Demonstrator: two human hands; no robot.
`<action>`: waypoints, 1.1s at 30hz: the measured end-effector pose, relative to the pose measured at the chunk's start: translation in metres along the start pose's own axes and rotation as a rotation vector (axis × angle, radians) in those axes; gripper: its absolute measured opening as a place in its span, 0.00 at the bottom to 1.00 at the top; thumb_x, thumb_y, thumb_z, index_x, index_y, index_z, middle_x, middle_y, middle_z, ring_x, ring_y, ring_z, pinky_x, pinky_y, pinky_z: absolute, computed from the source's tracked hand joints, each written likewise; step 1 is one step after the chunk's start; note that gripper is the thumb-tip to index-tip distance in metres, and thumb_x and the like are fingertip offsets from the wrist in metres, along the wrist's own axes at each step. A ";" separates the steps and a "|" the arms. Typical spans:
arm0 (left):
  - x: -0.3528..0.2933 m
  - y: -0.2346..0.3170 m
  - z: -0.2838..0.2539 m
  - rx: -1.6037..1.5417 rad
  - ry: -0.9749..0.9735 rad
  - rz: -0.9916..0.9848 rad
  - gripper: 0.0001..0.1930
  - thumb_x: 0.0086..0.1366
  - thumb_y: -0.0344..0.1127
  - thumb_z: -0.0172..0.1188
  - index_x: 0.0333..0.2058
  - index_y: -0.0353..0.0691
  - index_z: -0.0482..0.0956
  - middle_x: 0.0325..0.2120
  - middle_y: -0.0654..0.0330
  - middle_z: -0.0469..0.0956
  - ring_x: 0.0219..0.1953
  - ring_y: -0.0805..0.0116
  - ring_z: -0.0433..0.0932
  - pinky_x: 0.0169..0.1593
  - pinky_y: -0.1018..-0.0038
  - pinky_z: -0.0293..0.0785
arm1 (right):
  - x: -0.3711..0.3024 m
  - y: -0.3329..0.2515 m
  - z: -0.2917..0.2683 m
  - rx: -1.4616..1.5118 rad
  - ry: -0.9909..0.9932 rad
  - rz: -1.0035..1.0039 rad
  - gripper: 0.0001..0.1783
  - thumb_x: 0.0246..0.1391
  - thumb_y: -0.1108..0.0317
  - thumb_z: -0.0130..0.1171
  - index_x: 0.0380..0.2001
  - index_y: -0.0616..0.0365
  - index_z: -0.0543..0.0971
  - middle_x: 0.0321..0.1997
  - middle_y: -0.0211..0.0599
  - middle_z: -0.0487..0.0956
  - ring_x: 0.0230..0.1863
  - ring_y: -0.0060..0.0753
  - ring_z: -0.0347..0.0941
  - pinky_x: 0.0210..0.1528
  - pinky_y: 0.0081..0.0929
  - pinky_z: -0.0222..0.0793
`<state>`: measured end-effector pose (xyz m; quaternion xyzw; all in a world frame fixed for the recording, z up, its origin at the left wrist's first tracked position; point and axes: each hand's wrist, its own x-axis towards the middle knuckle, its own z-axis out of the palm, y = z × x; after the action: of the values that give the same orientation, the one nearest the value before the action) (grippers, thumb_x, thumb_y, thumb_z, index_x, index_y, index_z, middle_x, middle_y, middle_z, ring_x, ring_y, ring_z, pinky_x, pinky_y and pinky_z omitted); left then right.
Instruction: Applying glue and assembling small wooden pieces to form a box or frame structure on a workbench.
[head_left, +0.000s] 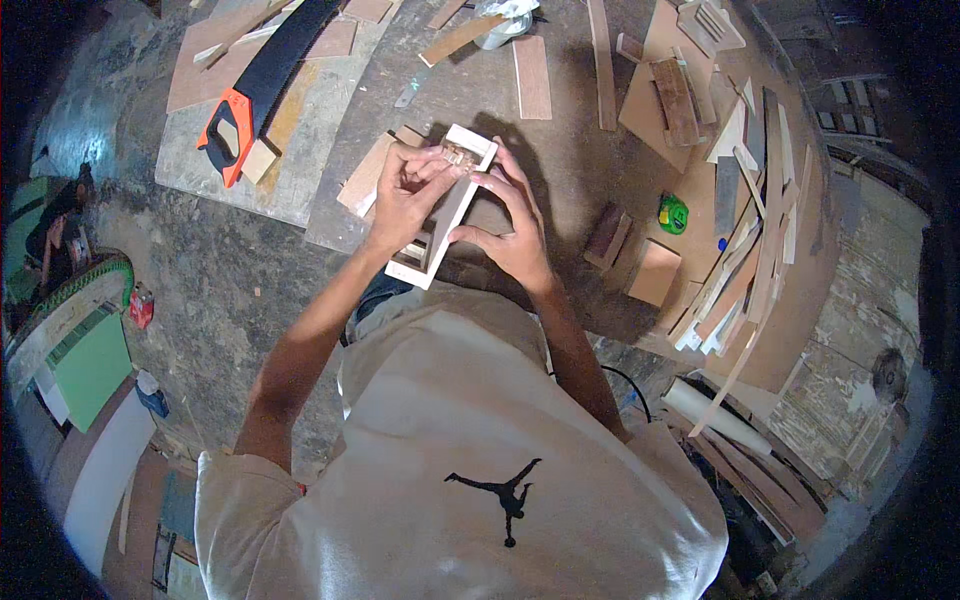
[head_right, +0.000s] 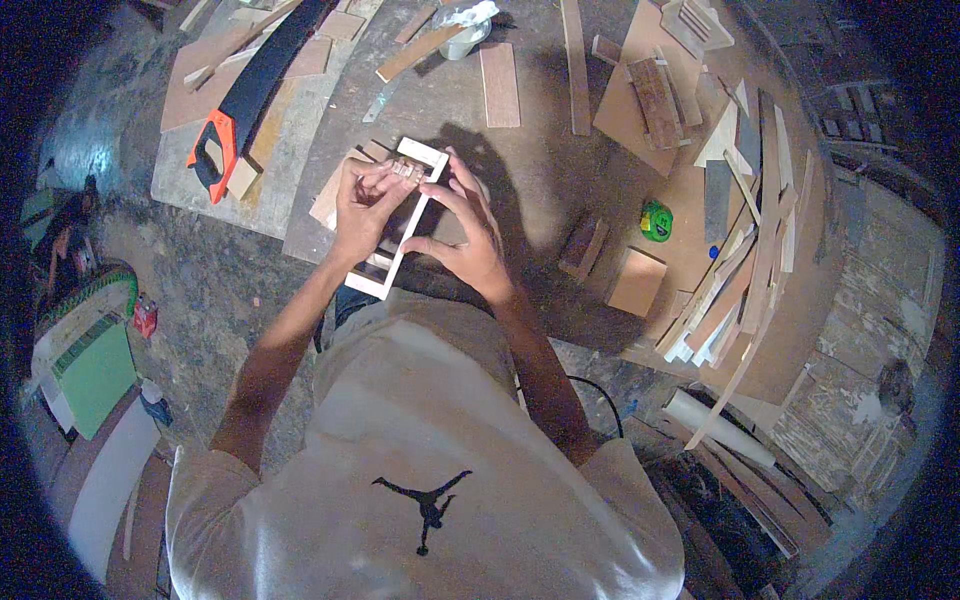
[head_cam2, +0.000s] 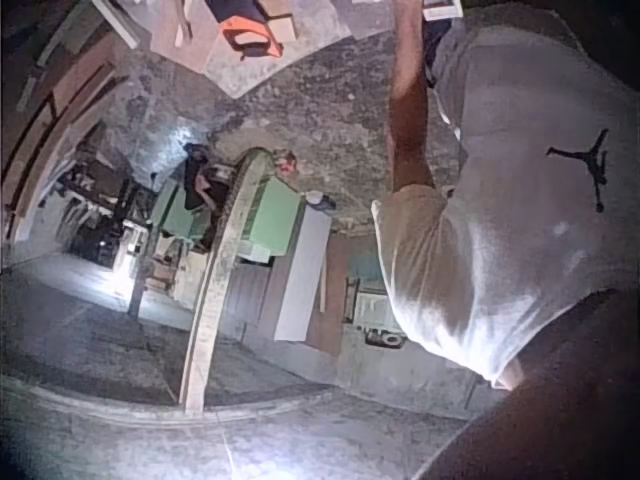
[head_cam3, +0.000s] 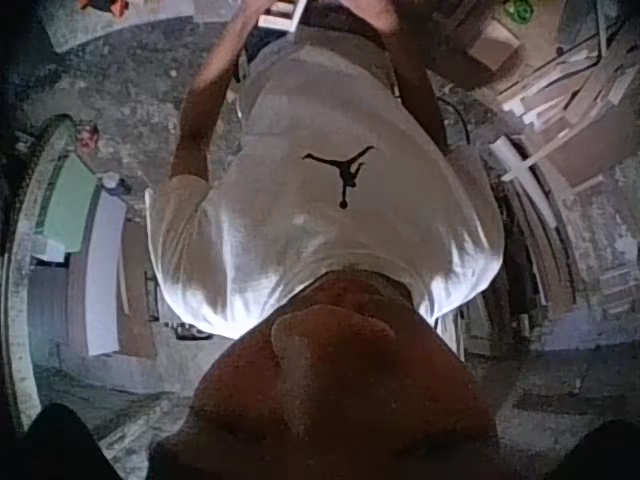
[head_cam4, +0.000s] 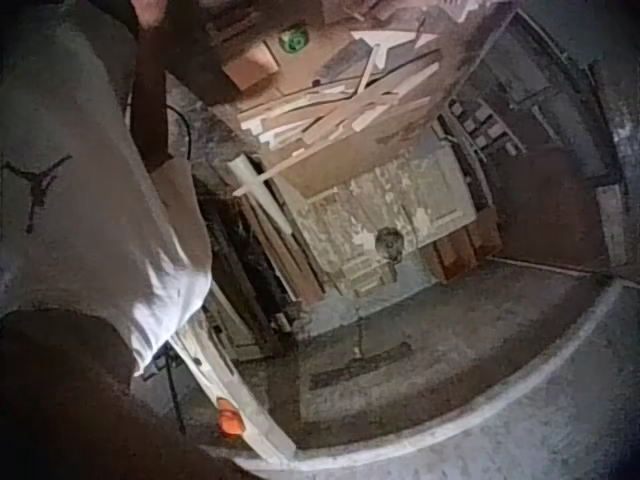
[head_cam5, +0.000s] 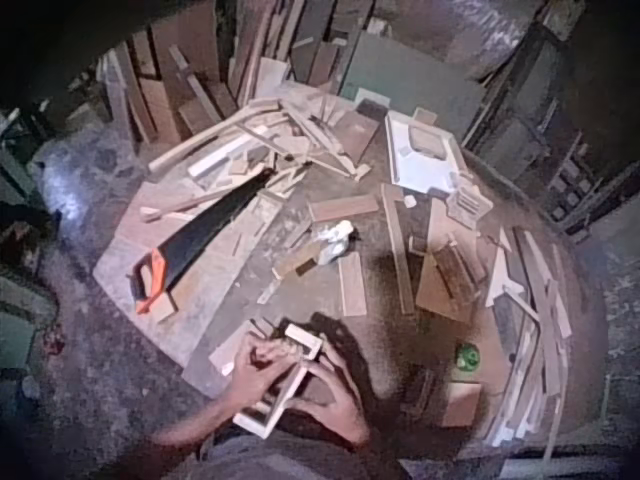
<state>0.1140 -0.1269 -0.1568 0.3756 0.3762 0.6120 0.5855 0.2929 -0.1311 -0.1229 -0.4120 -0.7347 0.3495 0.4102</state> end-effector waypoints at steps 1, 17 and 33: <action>0.000 0.001 0.000 0.006 -0.009 -0.003 0.16 0.65 0.16 0.59 0.46 0.38 0.65 0.45 0.50 0.80 0.50 0.66 0.80 0.52 0.72 0.80 | 0.000 -0.002 0.000 0.056 0.016 0.013 0.46 0.35 0.54 0.81 0.59 0.54 0.73 0.73 0.56 0.59 0.72 0.54 0.58 0.70 0.45 0.58; 0.000 0.001 0.001 0.004 0.012 -0.014 0.17 0.65 0.16 0.59 0.47 0.38 0.65 0.44 0.51 0.79 0.49 0.69 0.80 0.52 0.73 0.79 | -0.001 -0.001 0.002 0.035 0.028 0.021 0.48 0.34 0.55 0.82 0.60 0.53 0.70 0.74 0.57 0.58 0.72 0.55 0.57 0.70 0.46 0.56; 0.001 0.009 0.002 -0.070 -0.004 -0.088 0.22 0.64 0.16 0.60 0.53 0.38 0.62 0.43 0.55 0.77 0.49 0.68 0.80 0.54 0.73 0.78 | -0.011 0.011 0.012 0.221 0.034 0.045 0.63 0.36 0.66 0.82 0.68 0.56 0.48 0.73 0.54 0.54 0.74 0.49 0.55 0.74 0.48 0.52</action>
<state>0.1122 -0.1260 -0.1479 0.3392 0.3695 0.5979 0.6252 0.2897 -0.1384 -0.1408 -0.3865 -0.6752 0.4306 0.4575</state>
